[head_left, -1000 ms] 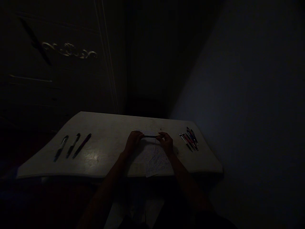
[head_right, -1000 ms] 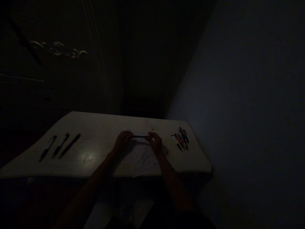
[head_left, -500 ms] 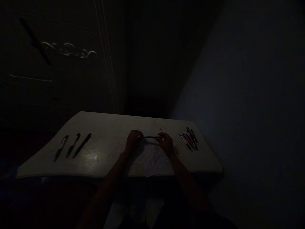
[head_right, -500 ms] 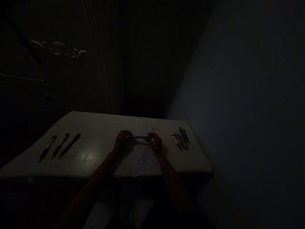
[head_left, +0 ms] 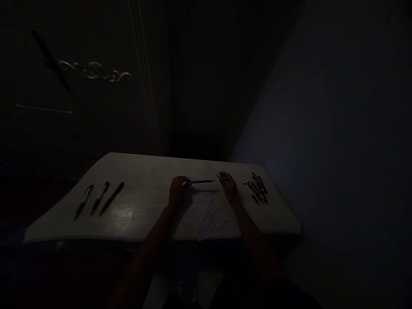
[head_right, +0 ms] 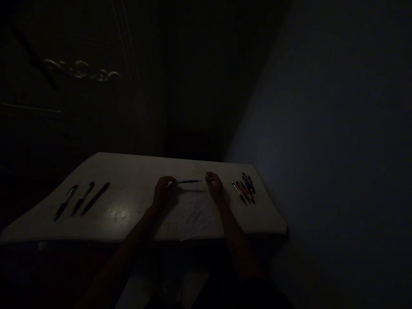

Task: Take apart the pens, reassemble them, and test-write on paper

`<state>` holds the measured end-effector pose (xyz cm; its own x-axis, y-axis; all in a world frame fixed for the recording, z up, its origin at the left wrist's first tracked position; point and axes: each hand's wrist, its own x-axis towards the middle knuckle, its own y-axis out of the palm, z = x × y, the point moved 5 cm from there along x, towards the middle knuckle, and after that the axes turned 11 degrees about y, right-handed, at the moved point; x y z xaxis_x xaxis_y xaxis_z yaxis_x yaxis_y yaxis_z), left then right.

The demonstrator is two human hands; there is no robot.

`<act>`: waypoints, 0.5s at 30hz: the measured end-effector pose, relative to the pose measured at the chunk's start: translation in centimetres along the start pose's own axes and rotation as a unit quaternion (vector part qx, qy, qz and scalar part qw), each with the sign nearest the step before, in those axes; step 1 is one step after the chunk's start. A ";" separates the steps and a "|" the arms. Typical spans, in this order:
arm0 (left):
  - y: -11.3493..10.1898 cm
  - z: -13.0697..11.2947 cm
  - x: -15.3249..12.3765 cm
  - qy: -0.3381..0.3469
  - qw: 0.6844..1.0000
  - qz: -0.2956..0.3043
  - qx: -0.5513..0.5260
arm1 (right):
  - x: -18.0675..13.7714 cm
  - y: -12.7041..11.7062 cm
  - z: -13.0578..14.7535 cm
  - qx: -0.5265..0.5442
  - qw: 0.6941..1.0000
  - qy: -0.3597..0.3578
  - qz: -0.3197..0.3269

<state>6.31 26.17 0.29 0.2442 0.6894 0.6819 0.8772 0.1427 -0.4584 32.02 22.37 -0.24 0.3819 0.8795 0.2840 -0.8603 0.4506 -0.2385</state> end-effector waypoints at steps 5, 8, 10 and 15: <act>0.0 0.0 -0.1 0.002 1.000 -0.009 -0.003 | 2.6 -0.9 -0.9 -0.185 0.981 -0.059 0.000; -0.1 0.1 -0.1 0.000 1.000 -0.017 0.005 | 3.3 -0.4 -1.4 -0.255 0.963 -0.074 0.036; -0.2 0.2 -0.2 -0.007 1.000 -0.025 0.016 | 3.5 0.0 -1.4 -0.290 0.952 -0.076 0.051; -0.2 0.3 -0.2 -0.011 0.999 -0.023 0.028 | 3.6 0.8 -1.0 -0.384 0.919 -0.028 0.085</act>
<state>5.92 26.26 0.10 0.1949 0.6967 0.6904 0.8622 0.2139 -0.4592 33.05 26.04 -0.31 0.2277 0.9473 0.2253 -0.4062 0.3026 -0.8622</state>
